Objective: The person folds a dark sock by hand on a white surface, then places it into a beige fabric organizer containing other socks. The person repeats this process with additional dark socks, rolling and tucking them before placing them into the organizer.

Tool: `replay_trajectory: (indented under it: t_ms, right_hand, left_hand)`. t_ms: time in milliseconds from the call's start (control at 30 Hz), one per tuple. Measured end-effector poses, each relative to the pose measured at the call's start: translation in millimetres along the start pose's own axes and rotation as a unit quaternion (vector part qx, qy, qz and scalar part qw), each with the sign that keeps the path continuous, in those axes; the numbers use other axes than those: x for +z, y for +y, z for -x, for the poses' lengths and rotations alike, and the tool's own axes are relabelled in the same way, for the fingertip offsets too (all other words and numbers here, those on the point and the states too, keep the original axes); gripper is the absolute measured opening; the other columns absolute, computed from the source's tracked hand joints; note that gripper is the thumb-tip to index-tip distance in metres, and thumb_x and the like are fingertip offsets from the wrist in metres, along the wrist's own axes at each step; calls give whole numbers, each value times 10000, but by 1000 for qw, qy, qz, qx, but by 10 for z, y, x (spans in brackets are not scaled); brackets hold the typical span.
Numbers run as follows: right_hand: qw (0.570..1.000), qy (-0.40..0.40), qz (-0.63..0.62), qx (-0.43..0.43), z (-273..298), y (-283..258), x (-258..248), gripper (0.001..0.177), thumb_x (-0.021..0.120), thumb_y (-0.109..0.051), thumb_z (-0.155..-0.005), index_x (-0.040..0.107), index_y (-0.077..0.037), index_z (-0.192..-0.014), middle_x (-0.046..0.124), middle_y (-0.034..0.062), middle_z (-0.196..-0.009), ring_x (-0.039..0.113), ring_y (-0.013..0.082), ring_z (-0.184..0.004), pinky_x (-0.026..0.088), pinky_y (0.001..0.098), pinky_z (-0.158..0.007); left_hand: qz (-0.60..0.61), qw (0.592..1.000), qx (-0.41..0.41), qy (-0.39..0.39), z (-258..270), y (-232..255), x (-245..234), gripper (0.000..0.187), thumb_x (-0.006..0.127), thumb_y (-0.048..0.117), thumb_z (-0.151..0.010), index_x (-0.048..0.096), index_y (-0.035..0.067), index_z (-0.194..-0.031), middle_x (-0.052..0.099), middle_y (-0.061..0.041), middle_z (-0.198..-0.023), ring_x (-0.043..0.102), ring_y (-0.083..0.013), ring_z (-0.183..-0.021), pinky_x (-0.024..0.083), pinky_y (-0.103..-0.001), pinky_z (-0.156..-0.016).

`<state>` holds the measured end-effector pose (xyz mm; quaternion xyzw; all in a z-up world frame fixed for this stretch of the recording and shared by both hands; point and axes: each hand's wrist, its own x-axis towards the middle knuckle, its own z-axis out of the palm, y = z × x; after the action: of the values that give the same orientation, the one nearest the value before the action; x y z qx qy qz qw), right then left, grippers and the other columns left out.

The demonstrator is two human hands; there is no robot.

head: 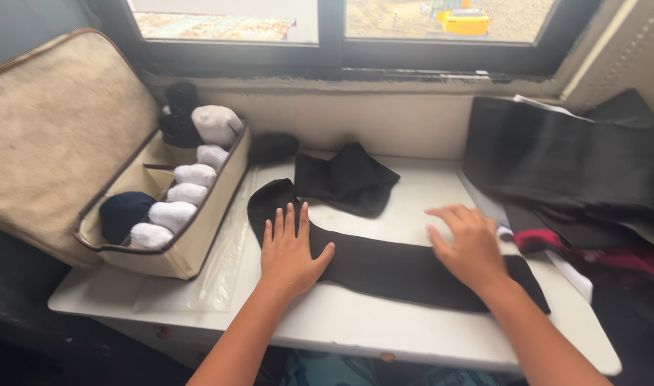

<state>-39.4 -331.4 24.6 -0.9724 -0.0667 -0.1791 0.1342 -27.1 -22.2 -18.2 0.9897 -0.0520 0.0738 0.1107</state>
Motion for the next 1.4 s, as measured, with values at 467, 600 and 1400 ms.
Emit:
replay_trajectory:
  t_ms: [467,600,1400]
  right_hand:
    - [982,-28,-168,75,-1491,-736,1255,491,649,-449,-995,580,-248,-1438,664,132,-1407,601,316,-1352,530,444,-1095]
    - [689,-23,-704,171,-1682,-495,1098,493,529,-278,-1021,371,-146,-1470,604,165,-1452,619,285,-1278,508,426,-1070]
    - [824,-142,-545,69,-76,-650,-33,1278,845,-208,-698,-30,-409,-1607,331,112,-1566,301,226,-1466,278,435,-1156]
  left_hand:
    - [60,980,58,183,-211,-215,-83,622,580,395,-939,516,36,-1443,465,-187,-1510,320,-361,-1473,186,-508,-1220]
    - [126,972,61,190,-171,-123,-208,359,571,295,-965,642,158,-1289,597,-50,-1376,472,-283,-1365,318,-478,-1160]
    - [560,820,-6,114,-268,1123,-27,421,463,394,-1061,614,110,-1332,669,-163,-1242,641,-253,-1127,494,-373,-966]
